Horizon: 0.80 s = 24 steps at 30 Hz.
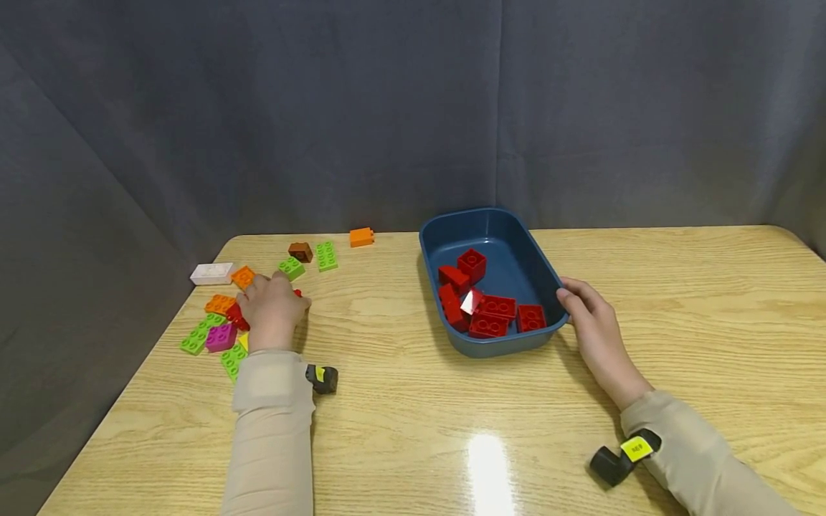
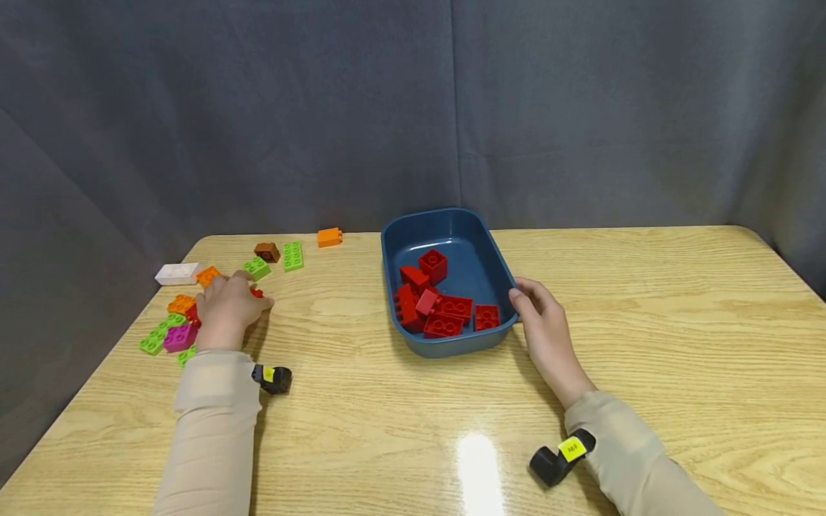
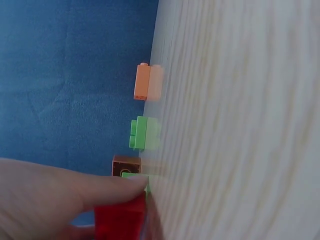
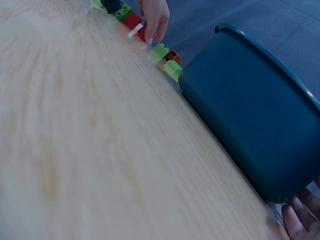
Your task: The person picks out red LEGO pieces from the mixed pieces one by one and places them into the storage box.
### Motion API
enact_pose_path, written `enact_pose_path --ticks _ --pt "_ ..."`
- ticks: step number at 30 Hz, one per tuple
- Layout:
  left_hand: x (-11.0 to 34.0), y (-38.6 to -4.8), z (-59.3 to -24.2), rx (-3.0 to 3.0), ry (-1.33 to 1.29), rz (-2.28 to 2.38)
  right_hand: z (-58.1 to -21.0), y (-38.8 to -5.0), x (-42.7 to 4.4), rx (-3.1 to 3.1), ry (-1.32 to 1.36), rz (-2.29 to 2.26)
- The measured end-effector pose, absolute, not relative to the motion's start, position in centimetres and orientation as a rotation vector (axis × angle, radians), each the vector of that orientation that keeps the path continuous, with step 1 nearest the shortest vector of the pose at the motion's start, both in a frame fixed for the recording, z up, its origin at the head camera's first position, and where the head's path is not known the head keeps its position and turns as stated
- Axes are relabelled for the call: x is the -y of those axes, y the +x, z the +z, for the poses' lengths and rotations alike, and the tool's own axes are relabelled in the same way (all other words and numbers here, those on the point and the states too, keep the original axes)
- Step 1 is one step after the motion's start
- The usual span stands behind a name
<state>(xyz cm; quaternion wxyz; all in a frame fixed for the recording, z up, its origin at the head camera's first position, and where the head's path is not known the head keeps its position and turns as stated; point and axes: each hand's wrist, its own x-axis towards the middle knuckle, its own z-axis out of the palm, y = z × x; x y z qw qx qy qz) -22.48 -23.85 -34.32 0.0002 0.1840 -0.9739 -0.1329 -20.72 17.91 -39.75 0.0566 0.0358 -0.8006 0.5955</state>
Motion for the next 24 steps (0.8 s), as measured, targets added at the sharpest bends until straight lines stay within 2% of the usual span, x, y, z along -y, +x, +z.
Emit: enact_pose_path --ticks 24 --pt "20.8 -23.3 -32.9 2.852 0.426 -0.595 -39.5 -20.6 -18.1 2.430 0.090 1.826"
